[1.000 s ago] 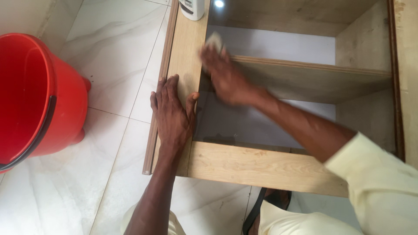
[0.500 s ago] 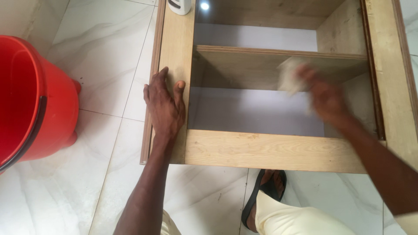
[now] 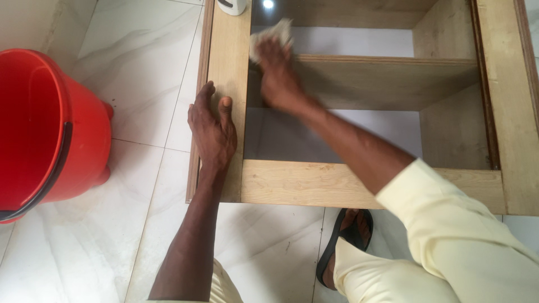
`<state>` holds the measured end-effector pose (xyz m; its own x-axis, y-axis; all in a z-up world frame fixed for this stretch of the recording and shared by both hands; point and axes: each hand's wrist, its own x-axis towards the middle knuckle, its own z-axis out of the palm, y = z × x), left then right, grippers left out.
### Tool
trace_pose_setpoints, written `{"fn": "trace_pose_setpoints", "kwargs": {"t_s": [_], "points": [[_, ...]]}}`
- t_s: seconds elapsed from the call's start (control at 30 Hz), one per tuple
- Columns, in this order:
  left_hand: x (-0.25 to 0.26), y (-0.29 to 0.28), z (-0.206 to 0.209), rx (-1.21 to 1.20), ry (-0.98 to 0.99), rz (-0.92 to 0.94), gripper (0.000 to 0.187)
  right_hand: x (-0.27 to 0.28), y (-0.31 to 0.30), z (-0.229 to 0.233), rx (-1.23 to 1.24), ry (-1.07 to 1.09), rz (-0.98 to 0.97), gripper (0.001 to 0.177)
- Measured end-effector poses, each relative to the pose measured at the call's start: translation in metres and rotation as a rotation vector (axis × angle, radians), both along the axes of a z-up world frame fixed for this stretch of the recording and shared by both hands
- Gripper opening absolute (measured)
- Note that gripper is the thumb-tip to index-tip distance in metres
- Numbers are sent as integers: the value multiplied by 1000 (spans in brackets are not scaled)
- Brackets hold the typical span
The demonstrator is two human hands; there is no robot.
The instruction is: The person cleans a wooden cabinet with glass doors. They spray a cleaning solution and wipe the glass panels and wooden frame with a cloth, then open the doors to clean the interior compartments.
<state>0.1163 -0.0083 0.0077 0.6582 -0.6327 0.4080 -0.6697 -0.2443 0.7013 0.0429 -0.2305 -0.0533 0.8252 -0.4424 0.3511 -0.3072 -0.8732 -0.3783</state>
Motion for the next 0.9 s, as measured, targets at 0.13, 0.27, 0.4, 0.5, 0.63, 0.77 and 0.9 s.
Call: {"fn": "trace_pose_setpoints", "kwargs": {"t_s": [0.13,0.27,0.4,0.5,0.63,0.77,0.9], "points": [[0,1,3,-45,40,2,77,-71,110,40,192,27,289,75],[-1,2,6,-30,1,-9,79,-145,142,66,400,35,383,56],[-4,5,7,-36,1,-28,82,-195,134,67,402,-6,241,53],[-2,5,10,-16,31,-18,85,-248,107,76,718,7,-19,47],[-4,5,8,-3,25,-19,86,-290,65,96,1302,-364,-384,46],[-4,4,8,6,2,-14,86,-287,62,91,489,-100,-245,51],[-5,4,9,15,20,0,85,-263,51,62,17,305,-22,53]]}}
